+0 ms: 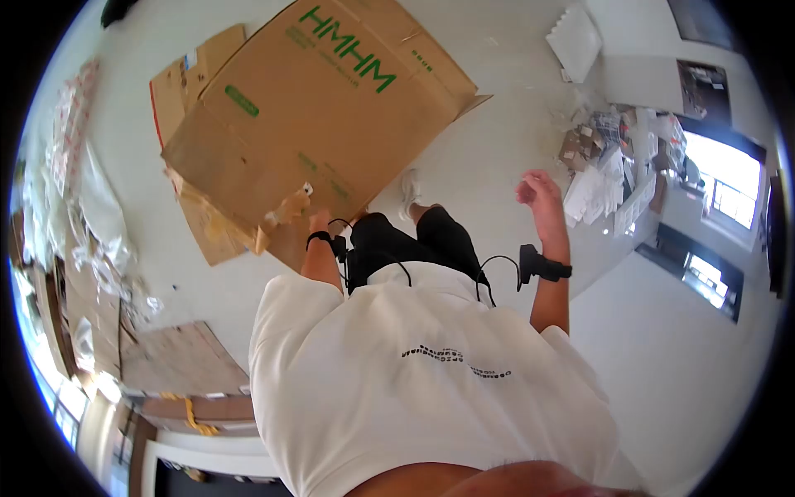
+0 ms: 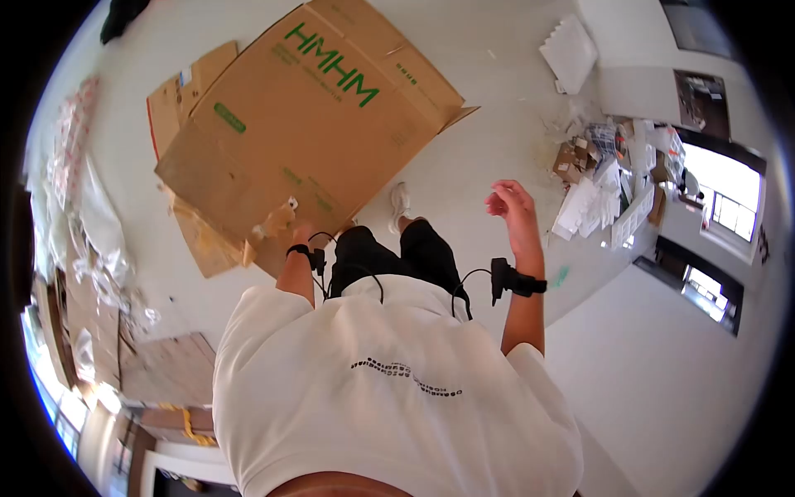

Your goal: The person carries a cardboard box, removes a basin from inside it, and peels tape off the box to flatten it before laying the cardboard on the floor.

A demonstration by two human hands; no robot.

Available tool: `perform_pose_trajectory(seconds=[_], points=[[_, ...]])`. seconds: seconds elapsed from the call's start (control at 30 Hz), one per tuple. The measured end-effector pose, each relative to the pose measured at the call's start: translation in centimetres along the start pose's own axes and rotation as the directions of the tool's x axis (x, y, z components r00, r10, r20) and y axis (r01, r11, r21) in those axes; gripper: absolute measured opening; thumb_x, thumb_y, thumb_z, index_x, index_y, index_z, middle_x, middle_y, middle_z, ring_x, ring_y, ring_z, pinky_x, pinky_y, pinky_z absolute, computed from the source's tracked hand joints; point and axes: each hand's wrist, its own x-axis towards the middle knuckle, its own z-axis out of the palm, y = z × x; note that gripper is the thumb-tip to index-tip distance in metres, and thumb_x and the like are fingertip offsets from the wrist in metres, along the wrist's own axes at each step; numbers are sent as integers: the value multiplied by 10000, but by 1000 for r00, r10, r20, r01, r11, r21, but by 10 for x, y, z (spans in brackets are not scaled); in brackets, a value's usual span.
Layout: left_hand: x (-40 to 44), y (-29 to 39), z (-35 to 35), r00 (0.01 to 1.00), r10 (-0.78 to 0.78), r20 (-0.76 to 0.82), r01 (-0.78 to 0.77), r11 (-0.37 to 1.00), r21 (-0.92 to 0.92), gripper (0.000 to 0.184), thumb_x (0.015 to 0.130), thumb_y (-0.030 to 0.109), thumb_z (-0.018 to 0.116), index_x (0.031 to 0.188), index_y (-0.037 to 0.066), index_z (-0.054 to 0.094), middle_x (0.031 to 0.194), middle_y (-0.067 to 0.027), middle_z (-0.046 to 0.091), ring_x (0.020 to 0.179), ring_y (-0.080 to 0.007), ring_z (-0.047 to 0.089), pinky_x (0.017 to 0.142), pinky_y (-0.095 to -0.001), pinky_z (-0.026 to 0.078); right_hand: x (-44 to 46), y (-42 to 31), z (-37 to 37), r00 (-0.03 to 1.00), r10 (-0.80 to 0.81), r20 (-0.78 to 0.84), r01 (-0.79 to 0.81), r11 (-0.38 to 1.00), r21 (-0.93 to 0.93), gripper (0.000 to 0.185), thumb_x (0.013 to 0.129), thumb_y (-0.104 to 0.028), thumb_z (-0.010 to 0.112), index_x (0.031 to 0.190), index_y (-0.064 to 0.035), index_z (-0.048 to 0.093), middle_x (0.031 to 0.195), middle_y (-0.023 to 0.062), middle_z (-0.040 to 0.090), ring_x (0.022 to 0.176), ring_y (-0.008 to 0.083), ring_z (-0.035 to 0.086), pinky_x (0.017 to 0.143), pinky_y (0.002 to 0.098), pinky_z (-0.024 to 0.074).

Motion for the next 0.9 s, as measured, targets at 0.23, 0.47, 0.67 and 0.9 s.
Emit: perform_pose_trajectory(seconds=[0.23, 0.47, 0.67, 0.9], points=[[13, -94, -19, 952, -234, -198, 89, 830, -551, 901, 778, 594, 685, 1386, 10, 367, 1343, -173, 511, 1162, -318, 523, 944, -464, 433, 134, 136, 51, 951, -35, 308, 238, 720, -652, 291, 863, -163, 614, 1109, -8, 589, 999, 131, 675, 869, 256, 665, 800, 342, 524], [-55, -58, -49, 892, -407, -199, 120, 635, -763, 1118, 678, 641, 768, 1496, 190, 153, 1497, -151, 298, 1303, -426, 357, 957, -570, 402, 293, 271, 161, 639, -241, 731, 758, 36, -651, 592, 784, -101, 619, 1354, -85, 462, 1473, 140, 402, 1306, 333, 428, 979, 478, 451], [-46, -92, -39, 975, -149, -164, -29, 646, -763, 1093, 718, 575, 775, 1491, 188, 107, 1473, -107, 309, 1277, -395, 391, 958, -539, 417, 285, 362, 164, 817, -117, 564, 563, -47, -825, 753, 788, -128, 644, 1467, -154, 320, 1572, 75, 233, 1392, 314, 324, 975, 529, 444], [-18, -142, -14, 881, -295, -369, -95, 654, -750, 1066, 760, 469, 785, 1488, 184, 62, 1459, -90, 308, 1244, -344, 424, 909, -518, 452, 253, 398, 162, 836, 29, 548, 545, 67, -836, 798, 793, -123, 648, 1496, -155, 273, 1580, 81, 212, 1414, 344, 284, 987, 558, 426]])
